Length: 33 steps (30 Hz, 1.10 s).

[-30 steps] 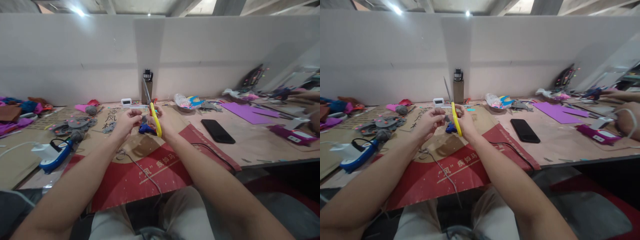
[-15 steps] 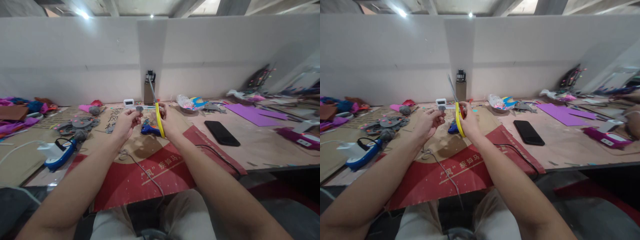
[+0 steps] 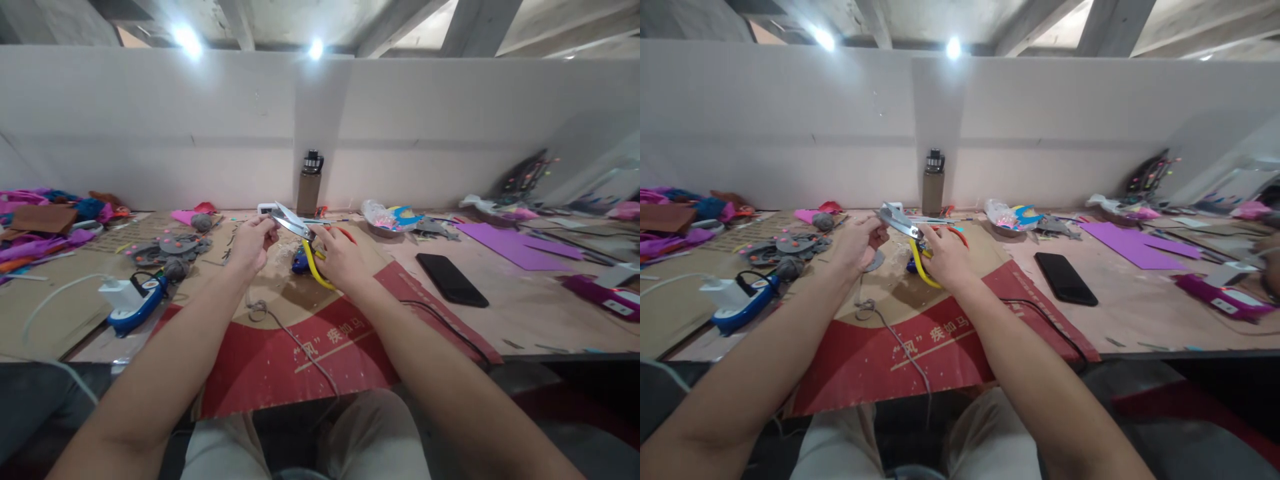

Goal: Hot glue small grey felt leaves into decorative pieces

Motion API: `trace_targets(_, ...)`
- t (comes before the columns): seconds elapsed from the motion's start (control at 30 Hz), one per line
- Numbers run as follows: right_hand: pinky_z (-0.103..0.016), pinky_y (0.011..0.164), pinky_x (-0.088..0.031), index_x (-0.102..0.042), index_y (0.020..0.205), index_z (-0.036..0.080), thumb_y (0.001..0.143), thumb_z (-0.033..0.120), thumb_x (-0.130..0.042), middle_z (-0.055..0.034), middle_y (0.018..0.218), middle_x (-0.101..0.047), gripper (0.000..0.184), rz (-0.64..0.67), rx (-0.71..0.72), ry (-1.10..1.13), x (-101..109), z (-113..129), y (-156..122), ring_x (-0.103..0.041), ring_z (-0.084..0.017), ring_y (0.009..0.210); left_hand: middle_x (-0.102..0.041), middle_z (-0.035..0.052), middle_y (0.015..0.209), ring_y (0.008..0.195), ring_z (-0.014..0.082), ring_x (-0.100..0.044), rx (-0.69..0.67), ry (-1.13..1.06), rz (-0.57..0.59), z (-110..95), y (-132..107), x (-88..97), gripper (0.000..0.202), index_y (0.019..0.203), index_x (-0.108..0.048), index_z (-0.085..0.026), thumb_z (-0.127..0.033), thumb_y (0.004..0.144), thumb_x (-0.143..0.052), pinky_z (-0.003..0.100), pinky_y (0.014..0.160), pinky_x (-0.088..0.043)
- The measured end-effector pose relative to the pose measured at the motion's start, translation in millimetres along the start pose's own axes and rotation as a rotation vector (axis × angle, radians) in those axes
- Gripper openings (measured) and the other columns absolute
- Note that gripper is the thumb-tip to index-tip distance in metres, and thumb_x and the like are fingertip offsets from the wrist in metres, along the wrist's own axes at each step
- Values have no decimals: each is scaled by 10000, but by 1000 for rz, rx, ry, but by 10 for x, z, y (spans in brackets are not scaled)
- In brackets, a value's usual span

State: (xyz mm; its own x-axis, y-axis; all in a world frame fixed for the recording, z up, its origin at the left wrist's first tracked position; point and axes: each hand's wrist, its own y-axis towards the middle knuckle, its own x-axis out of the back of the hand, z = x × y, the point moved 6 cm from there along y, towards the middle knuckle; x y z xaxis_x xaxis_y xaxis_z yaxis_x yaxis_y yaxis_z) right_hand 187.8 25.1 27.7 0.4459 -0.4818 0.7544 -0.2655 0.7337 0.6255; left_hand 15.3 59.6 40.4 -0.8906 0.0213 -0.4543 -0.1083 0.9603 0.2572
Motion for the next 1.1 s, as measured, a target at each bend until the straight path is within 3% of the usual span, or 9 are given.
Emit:
trace_targets(0.5,-293,755,-425,-462,1370,236,840,281,-542,-98,1042,-620,539,28,12,-101,-36,-13,2,-577,-226,920,-565,3,633,552,46,-456,8,60,53,32,8,4,80,612,-630,-114,-105,565,-695,151,482,-344)
trace_targets(1.1,-282,726,-429,-463,1376,259,865,283,-507,-85,1028,-629,513,109,-1,-117,-114,-35,17,-598,-214,895,-550,-2,603,557,54,-484,44,18,-12,40,8,64,137,596,-596,-107,-115,521,-711,154,495,-362)
